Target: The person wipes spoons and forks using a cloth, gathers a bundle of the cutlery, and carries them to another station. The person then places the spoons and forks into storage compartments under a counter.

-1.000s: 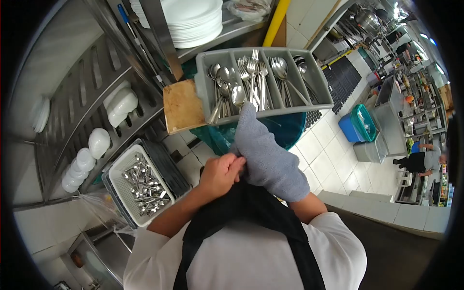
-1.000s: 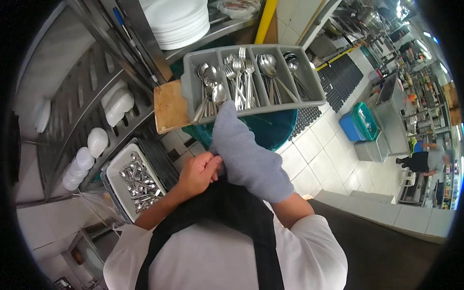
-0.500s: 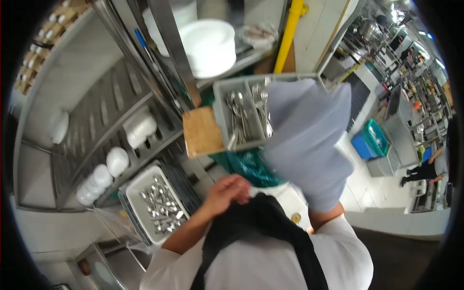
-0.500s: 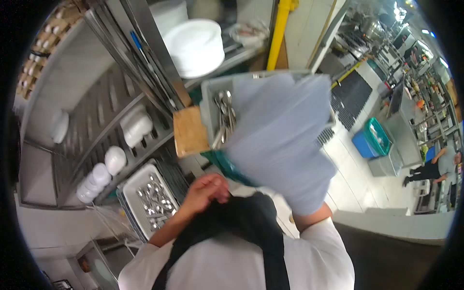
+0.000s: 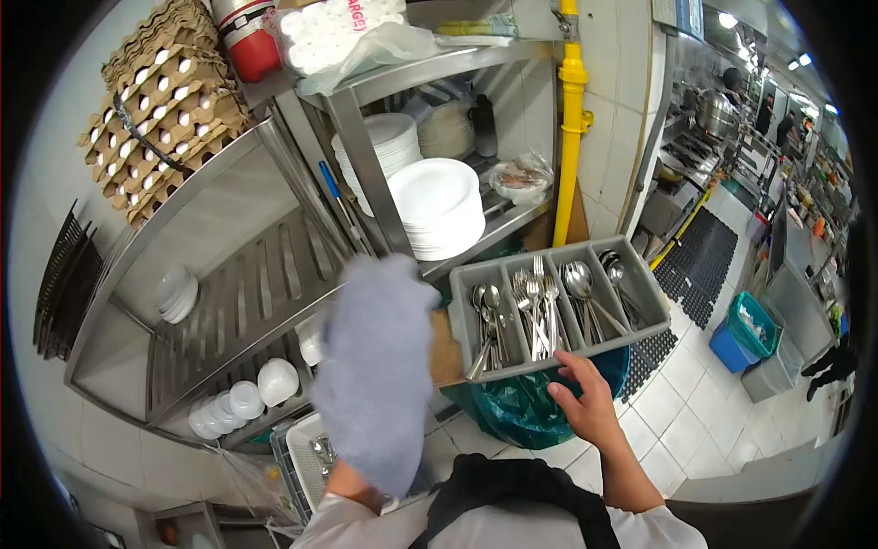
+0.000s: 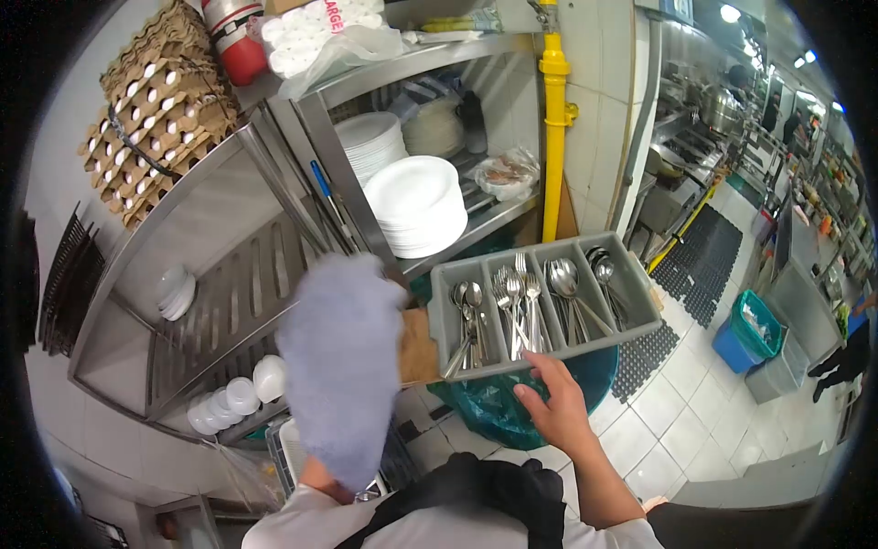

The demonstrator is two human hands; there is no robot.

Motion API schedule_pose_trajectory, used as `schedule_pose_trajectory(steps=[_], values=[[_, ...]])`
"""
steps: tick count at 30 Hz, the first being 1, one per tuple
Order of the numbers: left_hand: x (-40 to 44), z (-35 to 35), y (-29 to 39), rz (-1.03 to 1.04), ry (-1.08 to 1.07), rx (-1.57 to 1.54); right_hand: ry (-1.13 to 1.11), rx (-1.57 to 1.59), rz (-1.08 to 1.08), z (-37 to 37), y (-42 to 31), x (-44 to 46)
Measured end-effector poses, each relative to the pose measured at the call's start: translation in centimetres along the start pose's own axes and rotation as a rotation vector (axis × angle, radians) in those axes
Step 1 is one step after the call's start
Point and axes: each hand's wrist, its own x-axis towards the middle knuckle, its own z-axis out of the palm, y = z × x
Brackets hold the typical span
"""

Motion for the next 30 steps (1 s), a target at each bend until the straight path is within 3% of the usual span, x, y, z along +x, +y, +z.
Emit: schedule_pose_trajectory(steps=[9, 13, 16, 17, 18, 21, 22, 24, 26, 27, 28, 29, 30], values=[[8.2, 5.8, 14.3, 0.447, -0.036, 0.395, 0.056, -0.038, 0.161, -0.3, 2.8, -4.0], [20.1, 9.1, 23.4, 0.538, -0.141, 0.572, 0.082, -0.053, 0.164, -1.0, 3.5, -4.5], [33.6, 9.0, 32.5, 0.417, -0.436, 0.874, 0.067, -0.097, 0.137, -0.9, 4.5, -4.7], [34.2, 10.4, 34.5, 0.794, -0.066, 1.731, 0.046, -0.112, 0.154, -1.2, 4.5, -4.9], [34.6, 12.0, 36.3, 0.958, 0.613, 2.511, 0.054, -0.076, 0.145, -1.5, 4.5, -5.3], [29.3, 14.7, 33.4, 1.327, 0.484, 2.407, 0.118, -0.067, 0.244, -2.9, 5.2, -7.0], [26.6, 14.7, 31.2, 1.436, 0.573, 2.241, 0.138, -0.068, 0.281, -3.4, 6.0, -7.2], [22.2, 15.3, 24.2, 1.622, 0.362, 1.828, 0.177, -0.126, 0.287, -4.1, 8.1, -8.1], [18.6, 15.0, 14.9, 1.419, -0.071, 1.259, 0.202, -0.139, 0.299, -5.1, 8.9, -7.9], [16.6, 14.4, 10.3, 1.212, -0.081, 1.202, 0.205, -0.151, 0.289, -5.5, 9.2, -7.5], [15.4, 12.8, 6.4, 1.141, -0.123, 1.346, 0.206, -0.16, 0.277, -5.8, 9.3, -7.0], [13.8, 11.6, 2.0, 0.866, -0.073, 1.452, 0.206, -0.15, 0.27, -5.8, 9.3, -6.6], [12.5, 10.7, -2.3, 0.364, -0.04, 1.258, 0.208, -0.144, 0.259, -5.8, 9.3, -5.9]])
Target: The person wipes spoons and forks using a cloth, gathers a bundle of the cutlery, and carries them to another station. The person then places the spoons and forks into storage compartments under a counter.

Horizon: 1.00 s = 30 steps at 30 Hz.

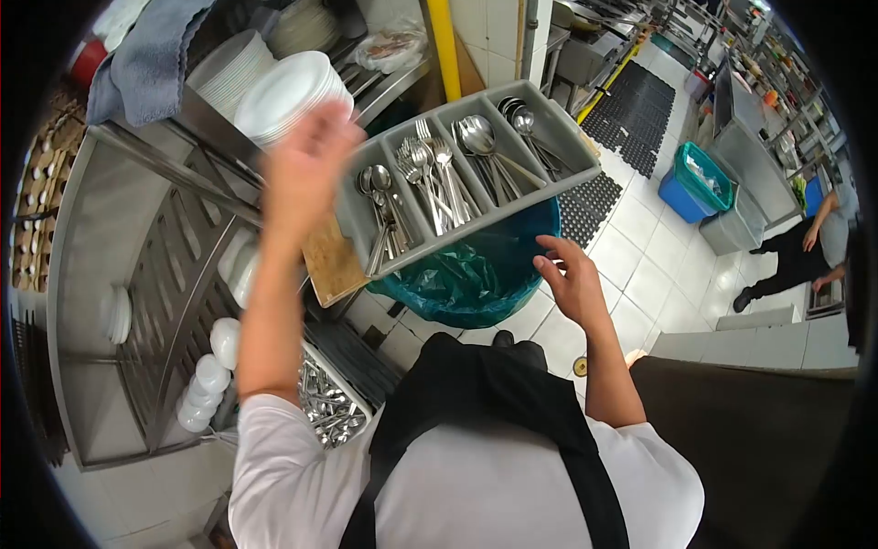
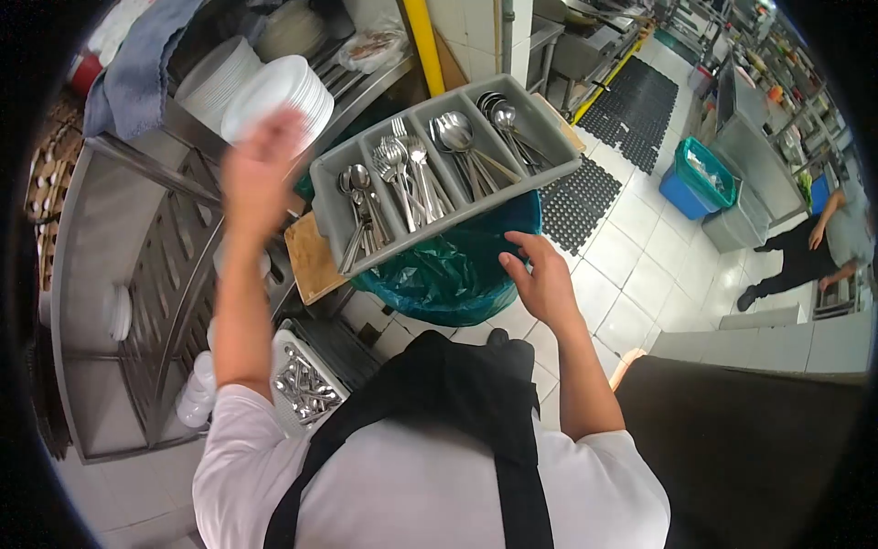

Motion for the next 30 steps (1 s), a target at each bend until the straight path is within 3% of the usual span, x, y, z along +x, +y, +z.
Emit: schedule_pose_trajectory(steps=[2, 3, 5, 8, 12, 17, 21, 25, 28, 30], values=[[-2.8, 5.0, -7.4, -0.337, -0.268, -0.447, -0.019, 0.01, -0.023, 0.0, -0.6, 0.8], [-4.3, 6.9, -9.2, -0.55, -0.256, -0.634, -0.032, 0.015, -0.039, 0.0, -1.0, 1.3], [-6.1, 10.2, -10.8, -0.668, -0.141, -0.741, -0.032, 0.007, -0.092, 0.3, -1.3, 2.1], [-5.9, 13.4, -12.3, -0.722, -0.086, -0.773, -0.023, 0.057, -0.131, 0.5, -0.9, 4.2], [-4.7, 16.0, -10.5, -0.631, -0.085, -0.541, 0.029, -0.021, -0.226, 0.7, 0.1, 8.0], [-1.9, 19.8, -13.2, -0.735, 0.155, -0.356, 0.105, 0.018, -0.293, 2.0, 3.0, 12.9], [-0.6, 19.8, -12.5, -0.82, 0.089, -0.605, 0.11, 0.227, -0.236, 3.6, 4.7, 14.8], [0.7, 20.6, -15.7, -0.821, 0.038, -0.416, 0.137, 0.257, -0.17, 3.7, 4.5, 15.0], [1.4, 20.3, -13.7, -0.94, 0.065, -0.173, 0.079, 0.254, -0.103, 3.2, 4.1, 15.0], [1.3, 20.6, -15.7, -0.881, 0.046, -0.309, 0.053, 0.265, -0.107, 3.1, 3.8, 15.3]])
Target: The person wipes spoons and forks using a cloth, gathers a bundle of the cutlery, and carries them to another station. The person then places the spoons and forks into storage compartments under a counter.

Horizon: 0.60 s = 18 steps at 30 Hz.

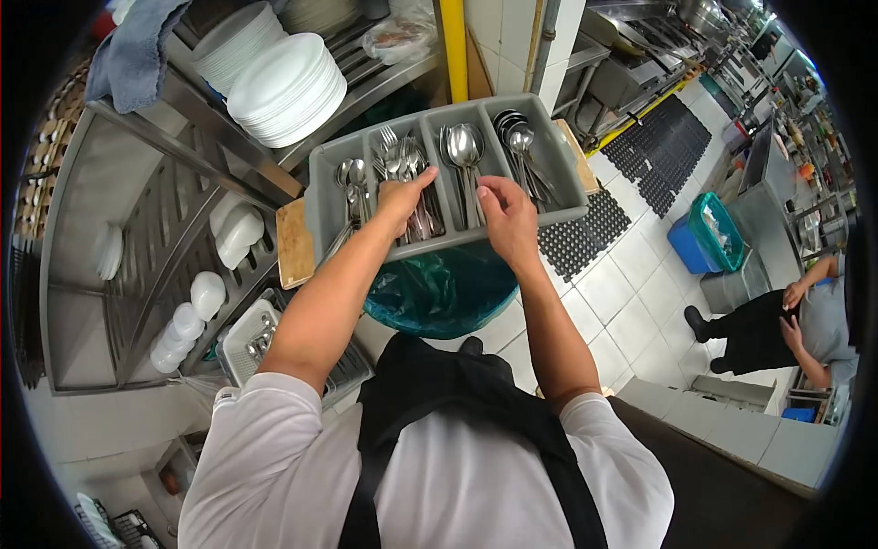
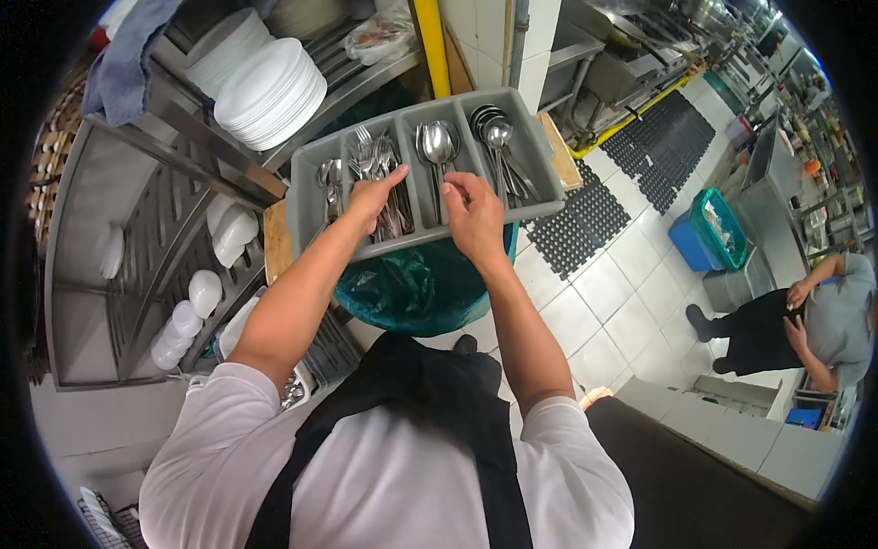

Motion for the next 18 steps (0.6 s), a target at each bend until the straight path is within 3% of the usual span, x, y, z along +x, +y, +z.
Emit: schedule_pose_trajectory(steps=[5, 8, 11, 18], values=[[2.0, -0.8, -0.8, -0.147, -0.179, -0.332, -0.085, 0.166, -0.027, 3.1, -0.6, 1.3], [2.7, -0.7, -0.8, -0.172, -0.273, -0.47, -0.053, -0.122, -0.179, 5.4, -0.2, 3.7], [2.0, -0.6, -0.4, -0.172, -0.307, -0.596, -0.122, -0.224, -0.098, 8.2, 0.2, 7.4], [2.9, -1.0, -1.0, -0.126, -0.33, -0.542, -0.153, -0.29, 0.014, 9.7, -0.8, 7.9]])
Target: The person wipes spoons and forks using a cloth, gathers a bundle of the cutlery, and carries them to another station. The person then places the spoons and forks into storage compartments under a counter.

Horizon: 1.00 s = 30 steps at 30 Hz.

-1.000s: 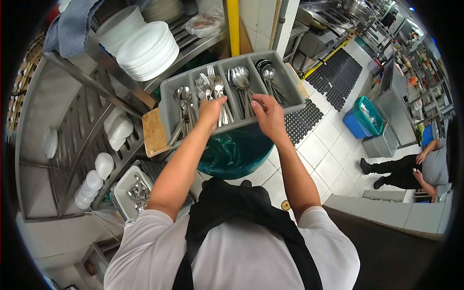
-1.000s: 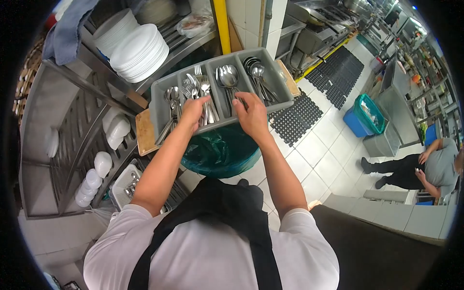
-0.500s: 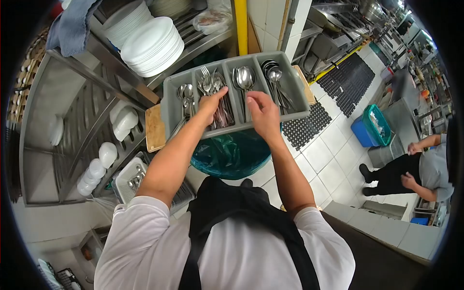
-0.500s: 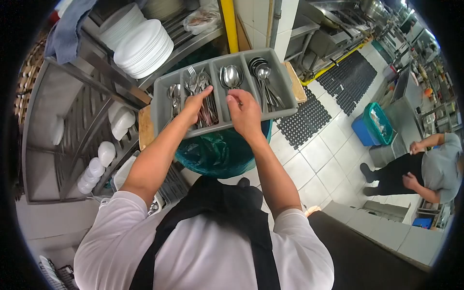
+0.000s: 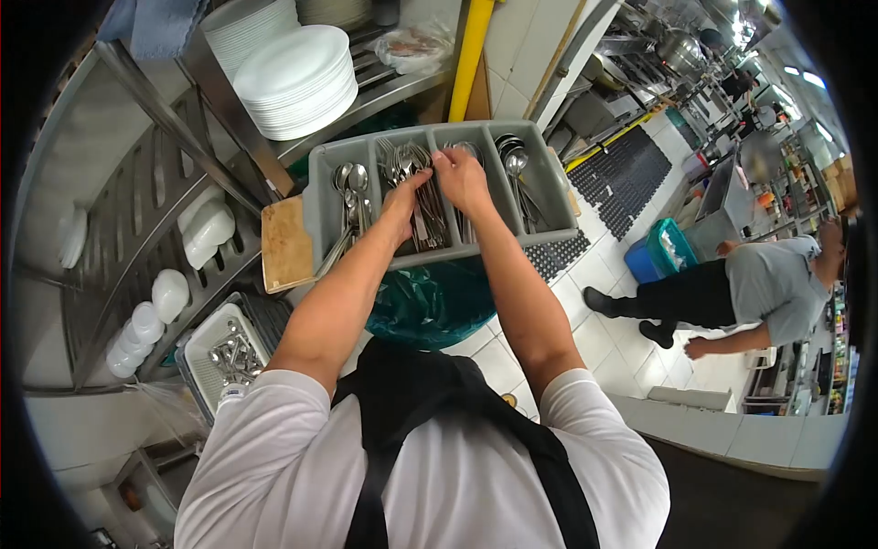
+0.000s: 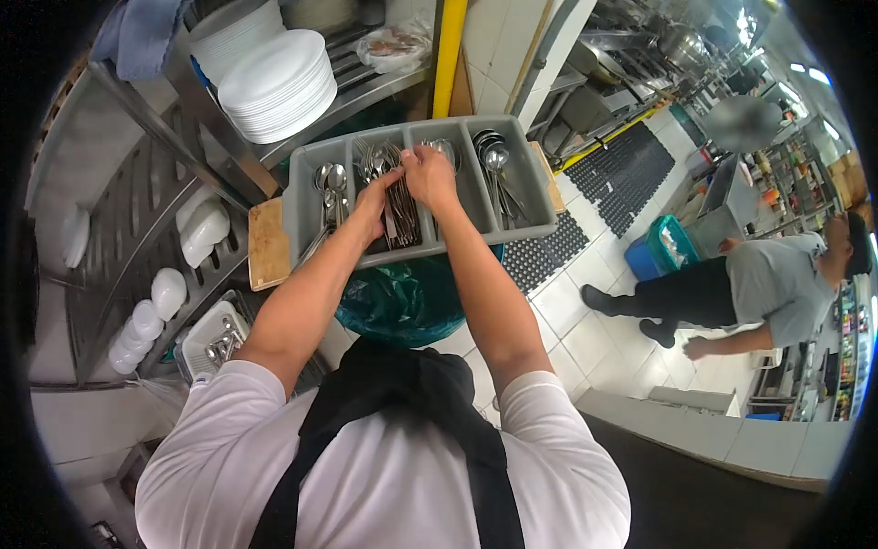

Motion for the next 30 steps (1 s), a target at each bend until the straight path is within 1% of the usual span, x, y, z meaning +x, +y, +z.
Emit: schedule_pose_trajectory(steps=[4, 7, 10, 13, 16, 18, 19, 22, 23, 26, 27, 30], values=[[0.6, -0.3, -0.6, -0.008, -0.107, -0.171, -0.021, -0.169, 0.112, 1.9, -0.6, 0.4], [0.9, -0.5, -0.7, -0.026, -0.182, -0.304, -0.078, -0.498, 0.113, 2.7, -3.1, 0.6], [0.7, -0.4, -0.4, -0.012, -0.29, -0.376, -0.156, -0.597, 0.016, 3.3, -2.9, 0.8], [1.7, -0.9, -1.1, 0.028, -0.353, -0.46, -0.119, -0.547, 0.169, 3.7, -3.6, 0.8], [1.5, -0.9, -0.8, 0.058, -0.423, -0.585, -0.219, -0.394, 0.307, 3.3, -5.2, 1.3], [0.6, -0.8, -0.5, 0.027, -0.431, -0.654, -0.153, -0.394, 0.306, 3.4, -5.7, 0.9], [0.3, -0.7, -0.3, 0.065, -0.404, -0.627, -0.117, -0.396, 0.303, 3.4, -5.9, 0.8], [-1.3, -0.5, 0.7, 0.035, -0.417, -0.639, -0.075, -0.448, 0.282, 3.0, -7.9, -0.2], [-2.0, -0.4, 0.9, -0.002, -0.354, -0.656, -0.053, -0.413, 0.31, 2.8, -8.5, -0.4], [-1.6, -0.7, 0.5, 0.087, -0.453, -0.577, 0.019, -0.336, 0.271, 2.2, -9.4, -1.6], [-2.3, -0.7, 0.7, 0.083, -0.544, -0.589, 0.056, -0.295, 0.292, 1.7, -9.8, -2.1], [-5.5, -0.3, 1.4, 0.118, -0.603, -0.425, 0.171, -0.167, 0.192, -0.1, -10.1, -5.1]])
